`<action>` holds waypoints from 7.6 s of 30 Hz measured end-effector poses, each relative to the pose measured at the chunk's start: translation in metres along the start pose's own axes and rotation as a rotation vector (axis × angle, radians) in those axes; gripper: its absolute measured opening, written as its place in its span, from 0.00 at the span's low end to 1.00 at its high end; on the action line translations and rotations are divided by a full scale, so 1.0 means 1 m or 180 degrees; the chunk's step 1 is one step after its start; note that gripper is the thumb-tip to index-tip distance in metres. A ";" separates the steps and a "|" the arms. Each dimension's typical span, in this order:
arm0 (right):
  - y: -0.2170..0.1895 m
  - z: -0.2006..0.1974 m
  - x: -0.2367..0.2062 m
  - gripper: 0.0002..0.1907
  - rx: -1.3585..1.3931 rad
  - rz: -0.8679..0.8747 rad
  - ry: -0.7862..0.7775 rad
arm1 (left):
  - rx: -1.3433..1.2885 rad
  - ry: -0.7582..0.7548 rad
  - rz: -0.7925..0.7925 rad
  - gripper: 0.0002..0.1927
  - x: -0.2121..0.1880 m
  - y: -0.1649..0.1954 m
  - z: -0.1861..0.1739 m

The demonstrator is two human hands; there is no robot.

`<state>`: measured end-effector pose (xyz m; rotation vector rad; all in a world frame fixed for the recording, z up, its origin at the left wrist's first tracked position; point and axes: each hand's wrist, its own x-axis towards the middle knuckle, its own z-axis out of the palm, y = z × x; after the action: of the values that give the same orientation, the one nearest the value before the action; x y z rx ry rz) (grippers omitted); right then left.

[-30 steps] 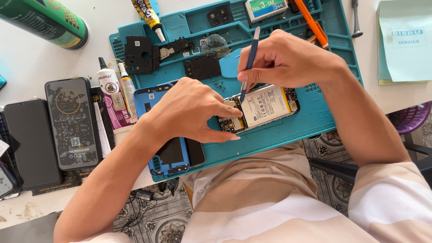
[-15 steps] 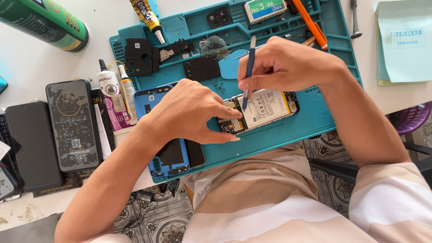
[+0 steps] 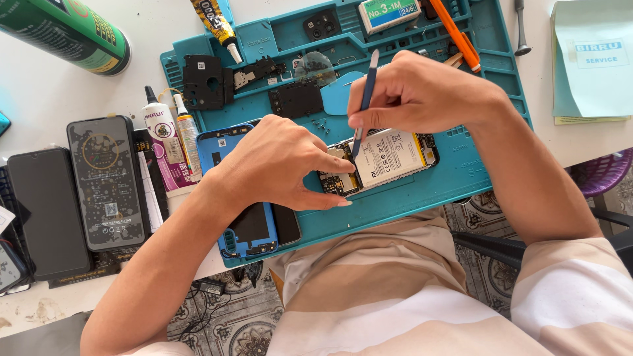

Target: The person removes the old battery from a disassembled smartphone using a prying tool, then peels off the adhesive backing from a new battery. They place the new battery into the phone chassis and press it into place with a wooden stick.

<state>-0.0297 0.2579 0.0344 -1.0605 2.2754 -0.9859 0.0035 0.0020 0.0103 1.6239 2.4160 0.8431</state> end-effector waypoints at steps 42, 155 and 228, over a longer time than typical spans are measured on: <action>-0.001 -0.009 -0.004 0.06 0.0067 -0.0074 -0.0018 | -0.0013 0.0038 0.0056 0.21 -0.003 -0.001 -0.001; 0.024 0.060 -0.104 0.06 0.1865 0.0294 0.1341 | -0.0104 -0.0304 0.0205 0.30 0.004 0.021 0.021; -0.030 0.060 -0.096 0.07 -0.0903 0.0114 0.2300 | 0.0122 0.1859 0.0126 0.32 0.007 0.027 0.016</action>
<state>0.0817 0.2952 0.0266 -0.8442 3.0778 -1.1944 0.0288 0.0218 0.0113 1.6127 2.7771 1.4588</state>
